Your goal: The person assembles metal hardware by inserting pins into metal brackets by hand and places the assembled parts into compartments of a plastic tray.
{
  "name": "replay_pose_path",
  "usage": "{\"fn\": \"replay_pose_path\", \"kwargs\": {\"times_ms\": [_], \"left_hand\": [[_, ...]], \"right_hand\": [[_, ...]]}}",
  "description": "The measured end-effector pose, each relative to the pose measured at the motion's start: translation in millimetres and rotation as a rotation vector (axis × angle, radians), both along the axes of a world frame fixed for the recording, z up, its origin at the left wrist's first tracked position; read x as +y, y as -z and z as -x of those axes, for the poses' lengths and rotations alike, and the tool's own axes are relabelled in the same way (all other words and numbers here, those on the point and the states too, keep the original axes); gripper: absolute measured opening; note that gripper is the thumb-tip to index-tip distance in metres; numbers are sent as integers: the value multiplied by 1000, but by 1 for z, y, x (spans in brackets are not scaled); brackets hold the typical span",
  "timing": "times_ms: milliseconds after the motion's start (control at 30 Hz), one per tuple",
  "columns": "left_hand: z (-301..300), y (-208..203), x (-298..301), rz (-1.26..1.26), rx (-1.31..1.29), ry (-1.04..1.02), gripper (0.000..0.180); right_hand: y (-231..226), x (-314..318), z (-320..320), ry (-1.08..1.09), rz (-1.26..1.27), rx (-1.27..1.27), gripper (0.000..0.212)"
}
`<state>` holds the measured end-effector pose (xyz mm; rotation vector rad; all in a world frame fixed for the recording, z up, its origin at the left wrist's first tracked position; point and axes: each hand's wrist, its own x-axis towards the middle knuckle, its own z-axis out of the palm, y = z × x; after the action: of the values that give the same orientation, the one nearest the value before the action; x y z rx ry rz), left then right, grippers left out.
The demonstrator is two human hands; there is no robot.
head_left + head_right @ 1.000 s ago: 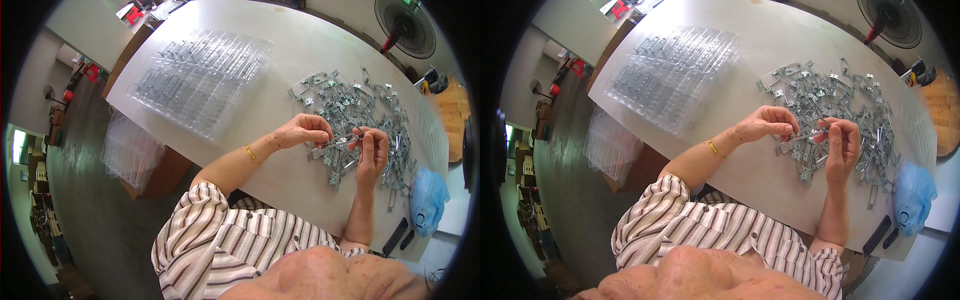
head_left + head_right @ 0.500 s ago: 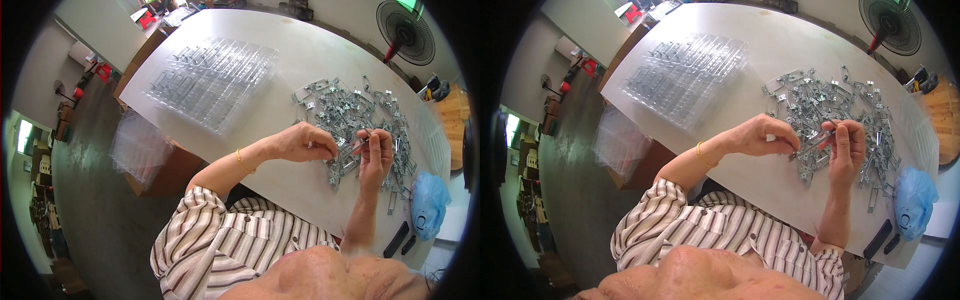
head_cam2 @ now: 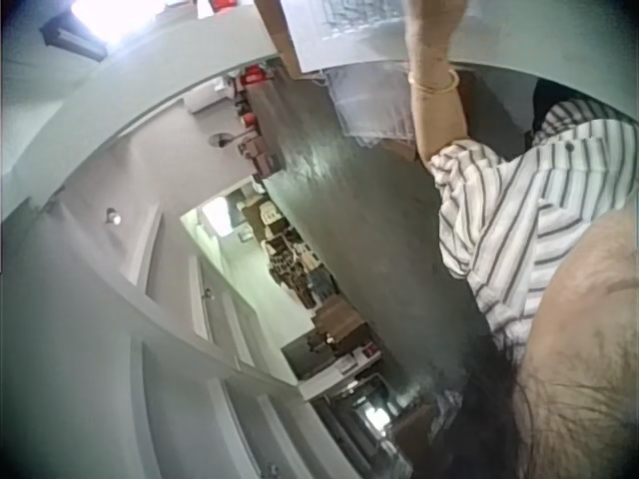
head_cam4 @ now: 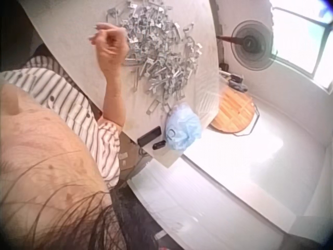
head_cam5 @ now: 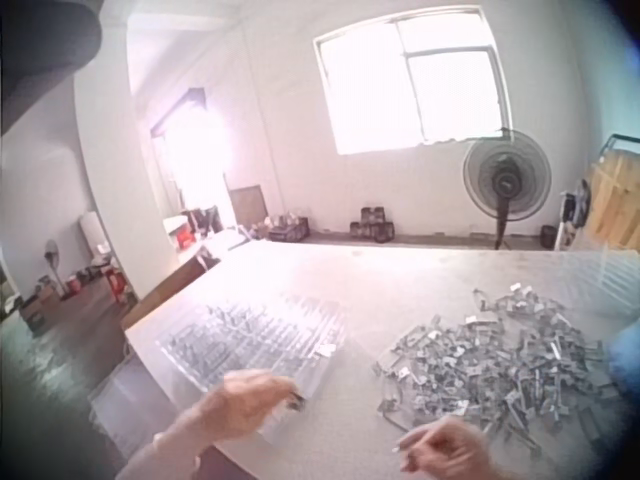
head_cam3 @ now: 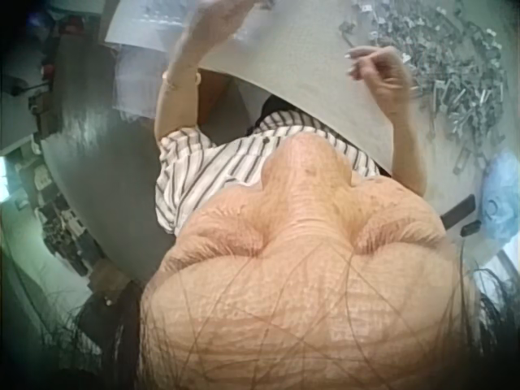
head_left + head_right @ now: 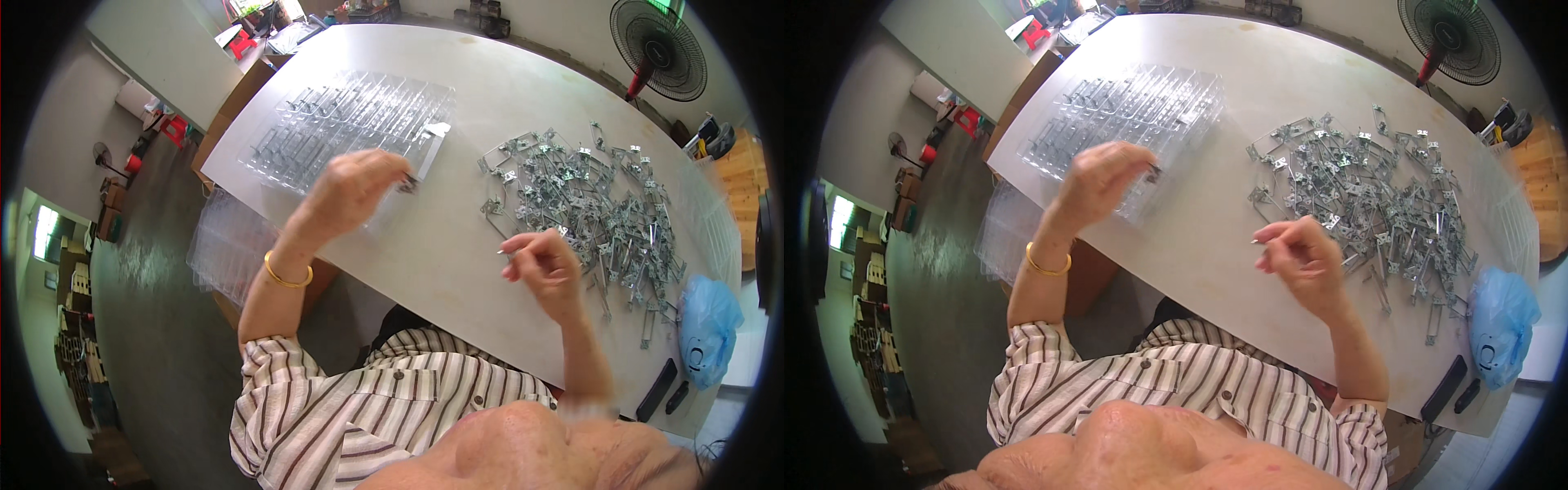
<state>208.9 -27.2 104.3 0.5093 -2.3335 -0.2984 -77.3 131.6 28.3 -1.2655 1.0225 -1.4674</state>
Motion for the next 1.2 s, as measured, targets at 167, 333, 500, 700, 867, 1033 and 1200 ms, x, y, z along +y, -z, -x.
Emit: {"fn": "replay_pose_path", "kwargs": {"times_ms": [167, 333, 500, 700, 867, 1033, 1200], "left_hand": [[-37, -13, -61, 77, -96, -148, 8], [-59, -7, -115, 103, -300, -320, 12], [-59, 13, -154, 169, -413, -365, 13], [-65, 32, -189, 216, -477, -393, 17], [-57, 34, -199, 187, -536, -381, 18], [-56, 44, -204, 174, -565, -393, 12], [-54, 53, -205, 169, -594, -402, 7]], "right_hand": [[44, -5, -25, -137, -9, 272, 8], [68, 0, -39, -217, -8, 558, 12], [72, 2, -49, -161, -30, 631, 12], [75, 3, -53, -97, -17, 622, 11], [79, 0, -52, -81, -19, 611, 10], [77, 3, -54, -76, -37, 597, 10], [73, 7, -56, -77, -73, 609, 10]]}}
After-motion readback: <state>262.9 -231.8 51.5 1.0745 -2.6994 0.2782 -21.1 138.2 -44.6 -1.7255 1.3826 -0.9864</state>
